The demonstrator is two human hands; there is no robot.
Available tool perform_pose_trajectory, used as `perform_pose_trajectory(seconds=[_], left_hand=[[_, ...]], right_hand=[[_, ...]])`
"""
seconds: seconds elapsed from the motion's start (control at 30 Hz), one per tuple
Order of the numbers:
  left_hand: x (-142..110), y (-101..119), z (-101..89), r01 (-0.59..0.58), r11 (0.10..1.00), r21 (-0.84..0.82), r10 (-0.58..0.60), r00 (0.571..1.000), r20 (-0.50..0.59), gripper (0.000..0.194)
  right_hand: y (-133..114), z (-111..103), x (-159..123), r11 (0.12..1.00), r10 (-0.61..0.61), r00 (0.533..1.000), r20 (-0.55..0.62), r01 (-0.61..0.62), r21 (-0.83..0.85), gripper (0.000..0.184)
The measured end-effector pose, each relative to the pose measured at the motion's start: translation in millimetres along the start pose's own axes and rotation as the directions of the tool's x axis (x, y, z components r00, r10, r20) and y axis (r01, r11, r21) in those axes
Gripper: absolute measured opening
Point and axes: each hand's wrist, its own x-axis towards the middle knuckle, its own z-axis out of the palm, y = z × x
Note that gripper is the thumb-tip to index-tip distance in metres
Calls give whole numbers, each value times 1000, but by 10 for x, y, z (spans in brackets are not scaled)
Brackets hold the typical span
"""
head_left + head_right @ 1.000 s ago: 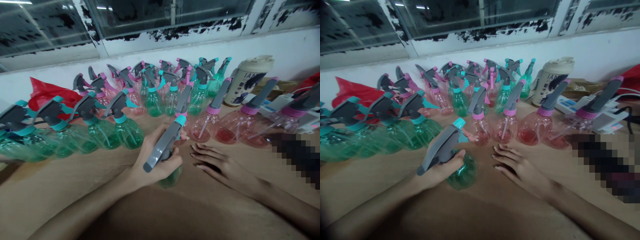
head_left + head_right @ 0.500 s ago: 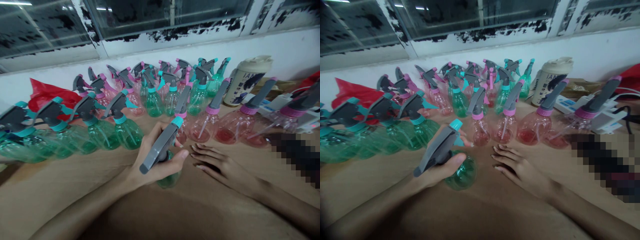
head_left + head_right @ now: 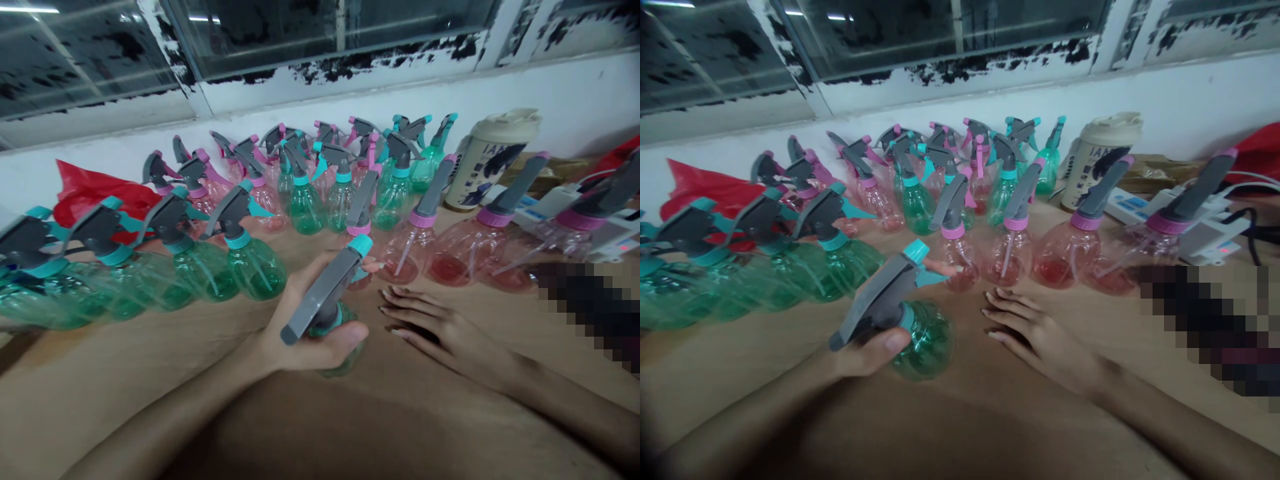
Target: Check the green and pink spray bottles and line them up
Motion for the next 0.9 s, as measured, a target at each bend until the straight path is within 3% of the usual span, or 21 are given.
perform_pose_trajectory(seconds=[0.13, 0.9], left_hand=[[21, 3, 32, -74, 996, -43, 73, 996, -44, 39], [20, 25, 86, 61, 984, 165, -46, 994, -95, 7]], right_hand=[[7, 3, -3, 1000, 2, 1000, -29, -1, 24, 31], [33, 32, -19, 1000, 0, 1000, -7, -1, -9, 32]])
